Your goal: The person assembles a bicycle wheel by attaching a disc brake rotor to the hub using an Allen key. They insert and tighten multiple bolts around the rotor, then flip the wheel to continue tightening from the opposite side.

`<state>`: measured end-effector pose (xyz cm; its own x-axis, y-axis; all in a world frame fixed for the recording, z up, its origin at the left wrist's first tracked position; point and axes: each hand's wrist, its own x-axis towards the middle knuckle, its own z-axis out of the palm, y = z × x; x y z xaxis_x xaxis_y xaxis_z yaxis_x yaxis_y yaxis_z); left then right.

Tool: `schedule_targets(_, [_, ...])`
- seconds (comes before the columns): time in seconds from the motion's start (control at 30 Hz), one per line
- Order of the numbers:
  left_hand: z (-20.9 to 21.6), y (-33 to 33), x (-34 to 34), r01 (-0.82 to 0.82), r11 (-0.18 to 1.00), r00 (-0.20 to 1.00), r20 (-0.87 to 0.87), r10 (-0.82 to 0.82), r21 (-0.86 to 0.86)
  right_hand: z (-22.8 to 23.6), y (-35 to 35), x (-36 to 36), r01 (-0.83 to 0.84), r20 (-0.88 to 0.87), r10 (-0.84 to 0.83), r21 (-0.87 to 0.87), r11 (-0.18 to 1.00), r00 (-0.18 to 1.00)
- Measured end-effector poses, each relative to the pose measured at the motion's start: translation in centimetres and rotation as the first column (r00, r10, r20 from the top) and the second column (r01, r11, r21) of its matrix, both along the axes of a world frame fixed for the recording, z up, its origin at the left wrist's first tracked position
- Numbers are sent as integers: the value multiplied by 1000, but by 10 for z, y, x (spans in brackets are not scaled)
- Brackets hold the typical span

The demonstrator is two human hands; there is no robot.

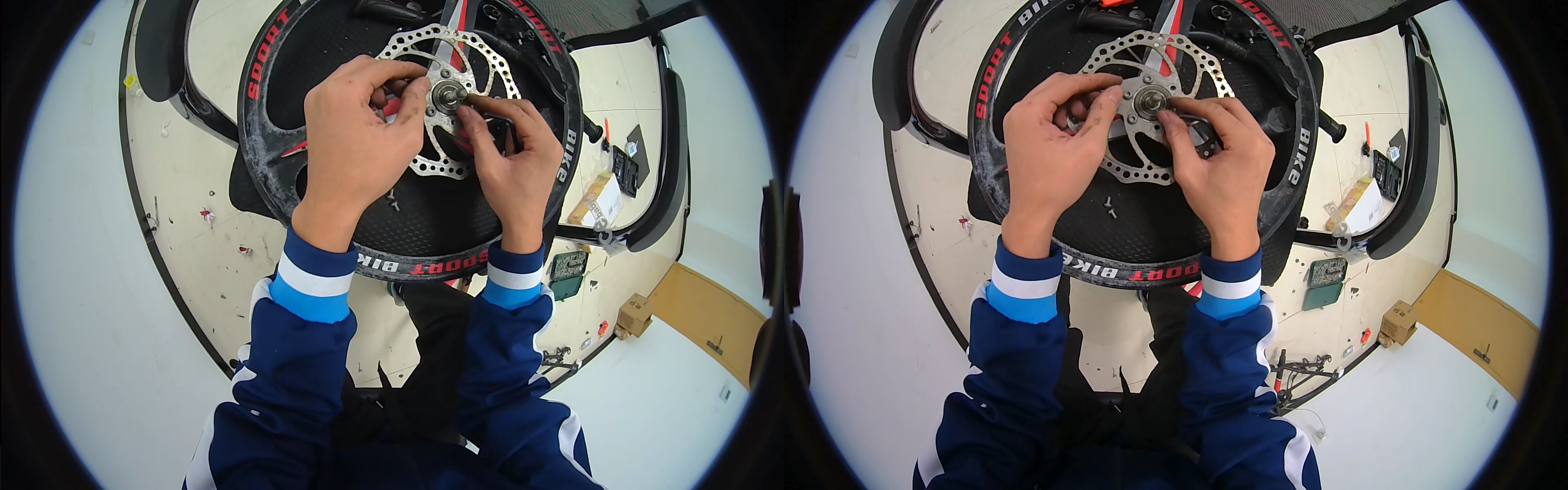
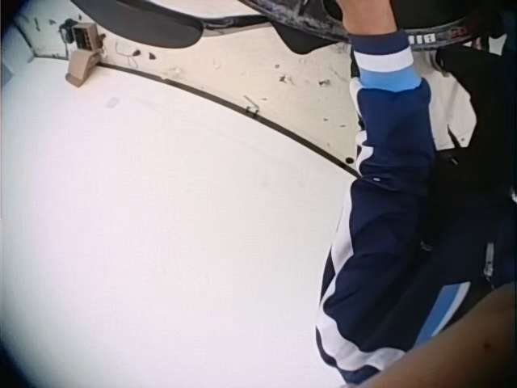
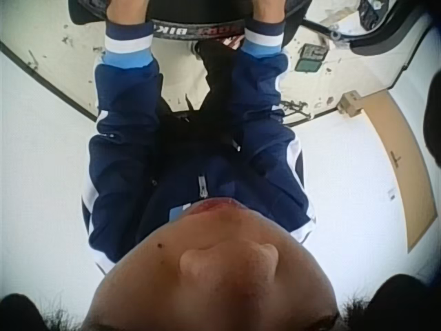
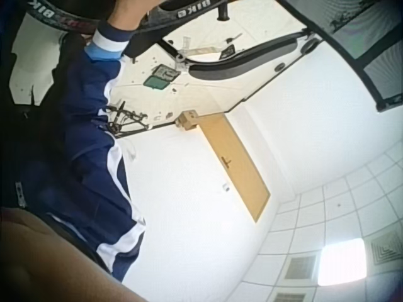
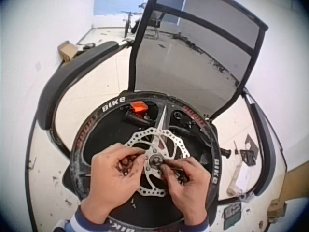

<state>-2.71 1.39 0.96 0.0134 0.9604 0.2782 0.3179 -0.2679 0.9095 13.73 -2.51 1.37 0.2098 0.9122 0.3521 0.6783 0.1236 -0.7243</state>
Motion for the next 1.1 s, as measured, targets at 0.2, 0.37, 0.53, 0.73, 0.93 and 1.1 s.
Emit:
schedule_targets(0.2, [1,0,0,0,1000,1000,-7,0,16,-1,0,1,15,-31,-15,0,1000,999])
schedule_targets(0.37, [-3,2,0,0,998,1000,-7,0,56,-4,2,-2,44,15,-44,38,998,999])
schedule_targets(0.53, [1,-1,-2,8,1000,1000,-22,-8,-20,-12,3,-4,90,-1,-90,51,995,996])
schedule_targets(0.73, [-1,0,-1,11,1000,1000,-19,-11,1,-8,2,-4,101,25,-101,25,995,995])
schedule_targets(0.93, [0,0,-1,11,1000,1000,-15,-11,6,-4,1,-4,31,-70,-29,38,999,997])
schedule_targets(1.1, [0,0,-1,13,1000,999,-34,-13,0,1,-1,-2,-1,-24,1,-4,1000,1000])
